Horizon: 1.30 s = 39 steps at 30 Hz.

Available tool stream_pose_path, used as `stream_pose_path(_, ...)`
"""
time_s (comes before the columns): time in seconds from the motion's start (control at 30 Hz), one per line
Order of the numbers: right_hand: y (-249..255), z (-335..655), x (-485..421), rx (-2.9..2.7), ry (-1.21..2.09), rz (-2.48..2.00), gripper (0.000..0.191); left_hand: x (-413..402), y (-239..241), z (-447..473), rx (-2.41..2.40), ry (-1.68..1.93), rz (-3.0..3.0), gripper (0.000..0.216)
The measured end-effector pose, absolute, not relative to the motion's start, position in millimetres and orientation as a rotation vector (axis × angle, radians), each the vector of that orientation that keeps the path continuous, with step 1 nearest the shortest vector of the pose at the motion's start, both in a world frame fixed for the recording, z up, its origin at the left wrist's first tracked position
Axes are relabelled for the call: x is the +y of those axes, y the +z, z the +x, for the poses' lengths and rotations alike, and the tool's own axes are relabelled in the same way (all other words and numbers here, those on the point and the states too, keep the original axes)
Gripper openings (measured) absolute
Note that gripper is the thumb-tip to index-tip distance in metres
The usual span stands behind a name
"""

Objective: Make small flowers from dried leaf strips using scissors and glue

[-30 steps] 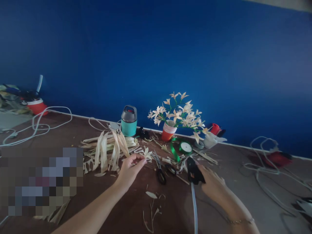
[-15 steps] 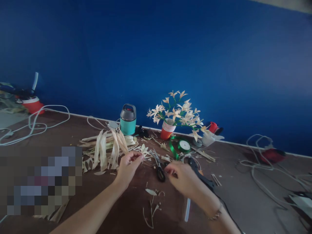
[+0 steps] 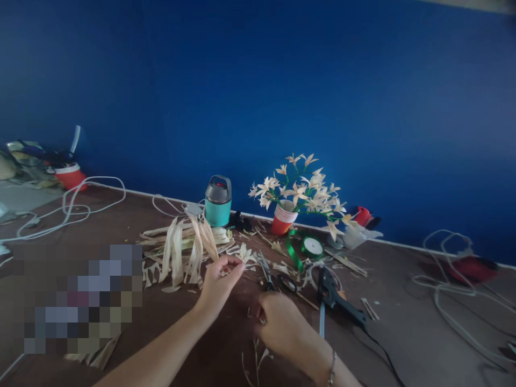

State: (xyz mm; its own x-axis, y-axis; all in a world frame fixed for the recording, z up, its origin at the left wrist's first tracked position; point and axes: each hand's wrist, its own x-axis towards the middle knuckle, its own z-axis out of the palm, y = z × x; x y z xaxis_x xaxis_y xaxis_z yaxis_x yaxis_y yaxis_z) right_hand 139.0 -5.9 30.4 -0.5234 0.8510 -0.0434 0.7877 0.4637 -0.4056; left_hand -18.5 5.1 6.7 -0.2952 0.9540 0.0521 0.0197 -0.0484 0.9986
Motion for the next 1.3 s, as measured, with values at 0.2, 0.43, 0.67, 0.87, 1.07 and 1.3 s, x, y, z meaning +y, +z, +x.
stream_pose_path(0.2,56.9,144.5,17.9,-2.085,0.858,-1.271,0.02,2.6,9.4,-13.5,1.311,1.436,0.979,0.022)
stream_pose_path(0.43,59.9,142.1,26.3,-1.814,0.967,-1.242,0.01,1.0,10.1,-12.1,1.24,1.448,0.914,0.027)
stream_pose_path(0.67,63.3,143.5,25.3,-1.798,0.89,-1.271,0.007,0.0,8.5,-11.5,1.227,1.42,0.89,0.027)
stream_pose_path(0.87,66.7,144.5,23.1,-1.849,0.775,-1.103,0.014,-1.4,6.5,-10.2,1.22,1.429,0.847,0.026)
stream_pose_path(1.07,65.9,143.0,22.3,-1.718,0.784,-1.161,0.019,-2.6,6.4,-9.1,1.198,1.416,0.807,0.027)
stream_pose_path(1.3,62.3,141.0,23.9,-1.488,1.062,-1.203,0.015,-1.4,5.5,-9.3,1.178,1.446,0.76,0.029)
